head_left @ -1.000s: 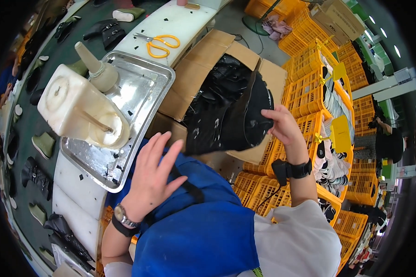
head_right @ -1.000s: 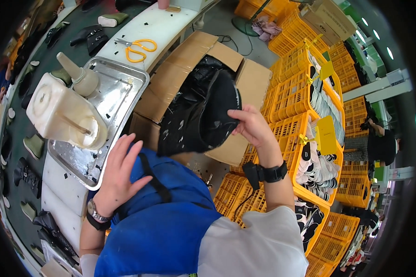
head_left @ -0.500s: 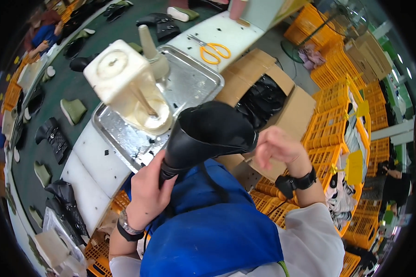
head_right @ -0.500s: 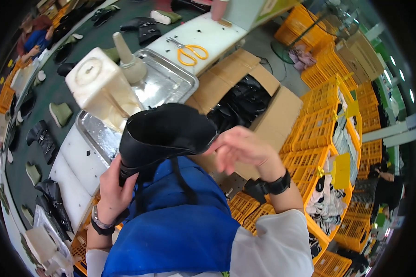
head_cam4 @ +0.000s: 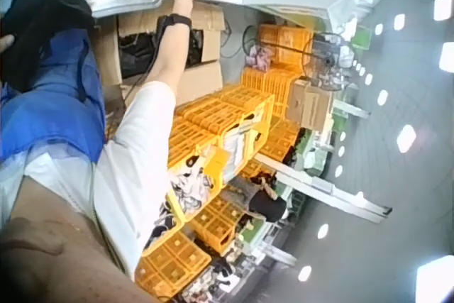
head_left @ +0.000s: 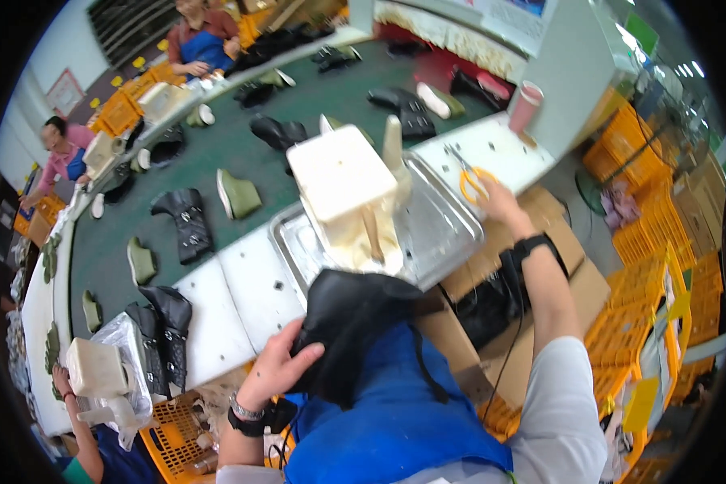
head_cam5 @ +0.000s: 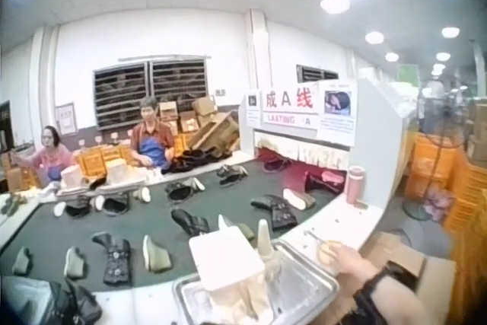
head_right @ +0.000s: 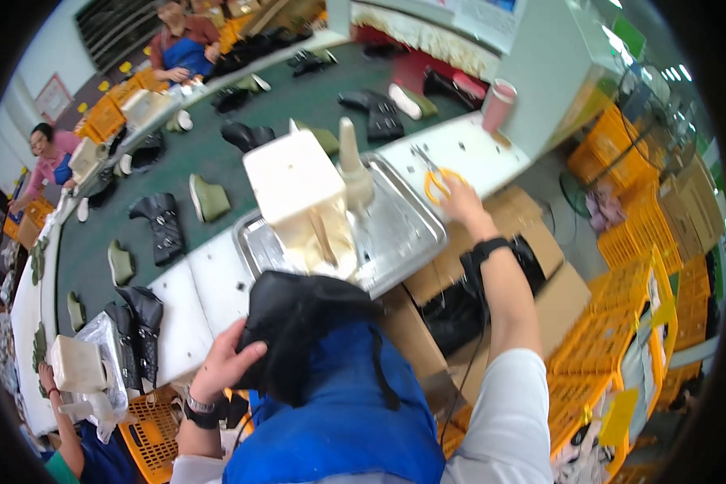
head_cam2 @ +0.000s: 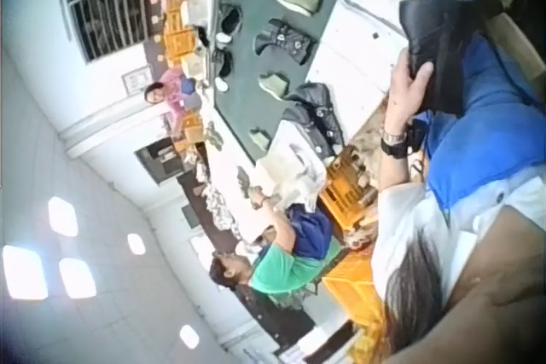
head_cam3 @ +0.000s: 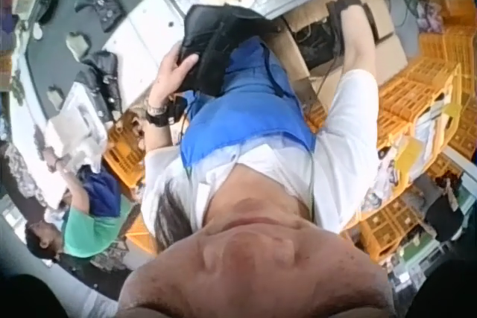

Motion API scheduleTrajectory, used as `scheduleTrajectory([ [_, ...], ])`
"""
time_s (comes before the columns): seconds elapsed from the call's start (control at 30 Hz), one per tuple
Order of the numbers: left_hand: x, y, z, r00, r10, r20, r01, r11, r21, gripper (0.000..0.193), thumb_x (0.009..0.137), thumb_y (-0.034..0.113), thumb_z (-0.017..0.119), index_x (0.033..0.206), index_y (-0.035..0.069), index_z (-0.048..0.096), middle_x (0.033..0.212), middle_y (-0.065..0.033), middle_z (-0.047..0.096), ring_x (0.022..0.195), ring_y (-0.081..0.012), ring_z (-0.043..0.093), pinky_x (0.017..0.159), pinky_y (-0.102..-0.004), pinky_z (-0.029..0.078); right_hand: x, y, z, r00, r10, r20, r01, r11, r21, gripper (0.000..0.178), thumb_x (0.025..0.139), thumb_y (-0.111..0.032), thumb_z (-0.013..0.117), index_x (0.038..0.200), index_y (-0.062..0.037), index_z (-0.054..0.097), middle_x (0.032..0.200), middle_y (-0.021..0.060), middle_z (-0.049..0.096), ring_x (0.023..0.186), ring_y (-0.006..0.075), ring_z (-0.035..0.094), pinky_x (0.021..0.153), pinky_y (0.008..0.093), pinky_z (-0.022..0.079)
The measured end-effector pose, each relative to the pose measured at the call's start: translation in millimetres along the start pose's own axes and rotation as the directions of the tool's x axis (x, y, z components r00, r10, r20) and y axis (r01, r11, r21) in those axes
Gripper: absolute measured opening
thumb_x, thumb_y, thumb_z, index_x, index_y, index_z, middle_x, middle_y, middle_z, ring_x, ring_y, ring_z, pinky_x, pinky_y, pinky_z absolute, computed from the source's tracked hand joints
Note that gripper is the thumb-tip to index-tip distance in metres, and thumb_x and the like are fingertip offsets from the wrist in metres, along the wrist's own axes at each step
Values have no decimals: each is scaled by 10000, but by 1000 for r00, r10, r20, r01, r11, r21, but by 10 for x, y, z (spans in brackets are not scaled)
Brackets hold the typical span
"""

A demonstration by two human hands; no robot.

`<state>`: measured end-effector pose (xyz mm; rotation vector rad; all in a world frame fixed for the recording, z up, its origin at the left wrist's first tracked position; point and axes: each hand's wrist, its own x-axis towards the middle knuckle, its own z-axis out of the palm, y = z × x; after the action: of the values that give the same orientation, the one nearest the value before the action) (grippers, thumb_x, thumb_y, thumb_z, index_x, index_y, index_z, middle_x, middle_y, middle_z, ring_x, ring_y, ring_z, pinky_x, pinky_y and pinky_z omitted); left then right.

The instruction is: The worker is assembling and finishing black leather boots by trimming excess material with scissors and applying white adhesive to the soles and edges using a brush.

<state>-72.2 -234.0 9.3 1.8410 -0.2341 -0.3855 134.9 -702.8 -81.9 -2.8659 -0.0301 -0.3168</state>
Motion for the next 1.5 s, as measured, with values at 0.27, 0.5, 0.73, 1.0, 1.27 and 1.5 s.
scheduleTrajectory([
  [0.27,-160,-51,-279,999,-18,36,18,1000,-2,415,830,199,600,1169,-3,473,882,-101,616,791,-114,554,714,-265,454,26,-222,-80,952,190,240,-174,981,-85,591,623,-103,616,1190,-98,448,978,225,568,933,382,553,825,408,453],
  [0.5,-84,-34,-277,986,-54,157,45,997,61,429,836,235,597,1189,31,465,827,-104,622,719,-131,567,663,-266,449,-98,3,-114,942,177,284,-133,977,-167,636,627,-74,602,1237,-107,422,1064,234,519,1019,368,515,867,376,434],
  [0.73,-144,74,-290,976,-98,195,65,984,166,448,836,233,595,1204,23,450,810,-128,616,705,-143,575,666,-266,451,271,326,95,933,214,291,-194,976,-95,575,669,-129,584,1230,-106,460,993,230,576,951,355,561,835,383,455],
  [1.0,-268,129,-181,988,-55,144,35,990,137,467,834,222,599,1216,8,436,858,-134,622,755,-149,581,699,-272,459,267,108,67,952,250,175,-233,966,-108,593,644,-201,663,1186,-72,463,986,235,586,921,361,569,813,392,464],
  [1.27,-182,50,-261,984,-83,160,63,990,126,426,814,192,622,1168,9,471,868,-138,615,792,-139,577,717,-275,456,-1114,351,-546,875,392,286,-340,76,937,523,781,-75,586,1258,-64,373,793,37,507,592,119,514,476,254,429],
  [1.5,185,71,-116,954,-100,283,86,994,62,415,805,117,618,1157,-36,462,928,-86,603,844,-116,544,762,-255,438,-2480,-870,-1053,932,132,336,-359,433,827,463,792,-119,620,1218,-51,452,677,-1,487,564,78,453,543,202,397],
])
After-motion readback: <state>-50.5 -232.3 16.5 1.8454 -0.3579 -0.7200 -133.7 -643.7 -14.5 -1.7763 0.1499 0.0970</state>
